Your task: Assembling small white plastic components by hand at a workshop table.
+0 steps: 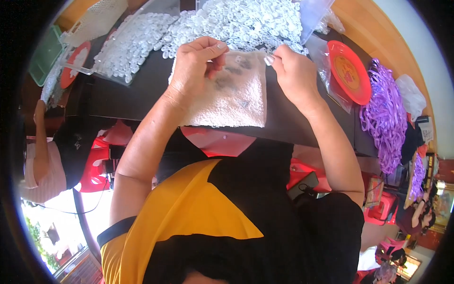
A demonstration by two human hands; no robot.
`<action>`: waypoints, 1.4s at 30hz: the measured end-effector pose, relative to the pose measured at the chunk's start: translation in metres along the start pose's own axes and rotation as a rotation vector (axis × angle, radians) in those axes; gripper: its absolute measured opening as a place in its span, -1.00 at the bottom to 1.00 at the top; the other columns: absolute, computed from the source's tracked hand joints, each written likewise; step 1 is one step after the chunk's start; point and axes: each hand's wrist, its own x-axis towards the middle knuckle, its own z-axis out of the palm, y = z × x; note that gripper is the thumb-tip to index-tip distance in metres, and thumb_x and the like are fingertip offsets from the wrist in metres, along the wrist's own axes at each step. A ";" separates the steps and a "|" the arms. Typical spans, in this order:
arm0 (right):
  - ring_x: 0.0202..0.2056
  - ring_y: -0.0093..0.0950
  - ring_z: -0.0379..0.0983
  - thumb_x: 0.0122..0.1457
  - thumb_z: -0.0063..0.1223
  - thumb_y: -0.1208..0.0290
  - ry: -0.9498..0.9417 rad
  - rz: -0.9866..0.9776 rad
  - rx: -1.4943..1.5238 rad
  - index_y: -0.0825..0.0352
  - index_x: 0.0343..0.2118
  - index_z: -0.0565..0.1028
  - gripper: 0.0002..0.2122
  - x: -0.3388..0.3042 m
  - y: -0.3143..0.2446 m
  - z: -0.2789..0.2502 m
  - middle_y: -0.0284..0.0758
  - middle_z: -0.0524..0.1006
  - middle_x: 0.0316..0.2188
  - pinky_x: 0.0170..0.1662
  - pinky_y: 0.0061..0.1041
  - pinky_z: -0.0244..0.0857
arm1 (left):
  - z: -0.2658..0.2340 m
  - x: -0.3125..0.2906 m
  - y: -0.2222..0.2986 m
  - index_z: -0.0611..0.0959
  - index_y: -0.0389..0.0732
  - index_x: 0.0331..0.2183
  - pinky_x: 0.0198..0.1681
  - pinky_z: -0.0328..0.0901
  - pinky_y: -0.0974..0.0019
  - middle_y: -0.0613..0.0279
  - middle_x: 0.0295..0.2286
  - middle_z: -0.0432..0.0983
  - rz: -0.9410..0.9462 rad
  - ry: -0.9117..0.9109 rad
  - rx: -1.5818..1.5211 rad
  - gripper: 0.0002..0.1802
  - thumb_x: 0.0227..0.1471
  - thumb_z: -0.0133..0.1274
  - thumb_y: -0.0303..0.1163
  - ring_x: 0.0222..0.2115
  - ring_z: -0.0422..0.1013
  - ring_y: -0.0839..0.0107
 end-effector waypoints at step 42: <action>-0.57 -0.21 0.44 0.14 0.01 0.42 -0.255 -0.292 -0.641 0.35 -0.48 0.44 -0.87 0.003 0.040 -0.012 -0.23 0.46 -0.65 -0.52 -0.27 0.23 | 0.005 -0.006 0.000 0.62 -0.32 -0.45 -0.54 0.22 0.51 0.35 -0.64 0.45 0.041 -0.071 0.144 -0.89 0.03 0.09 -0.47 -0.60 0.32 0.66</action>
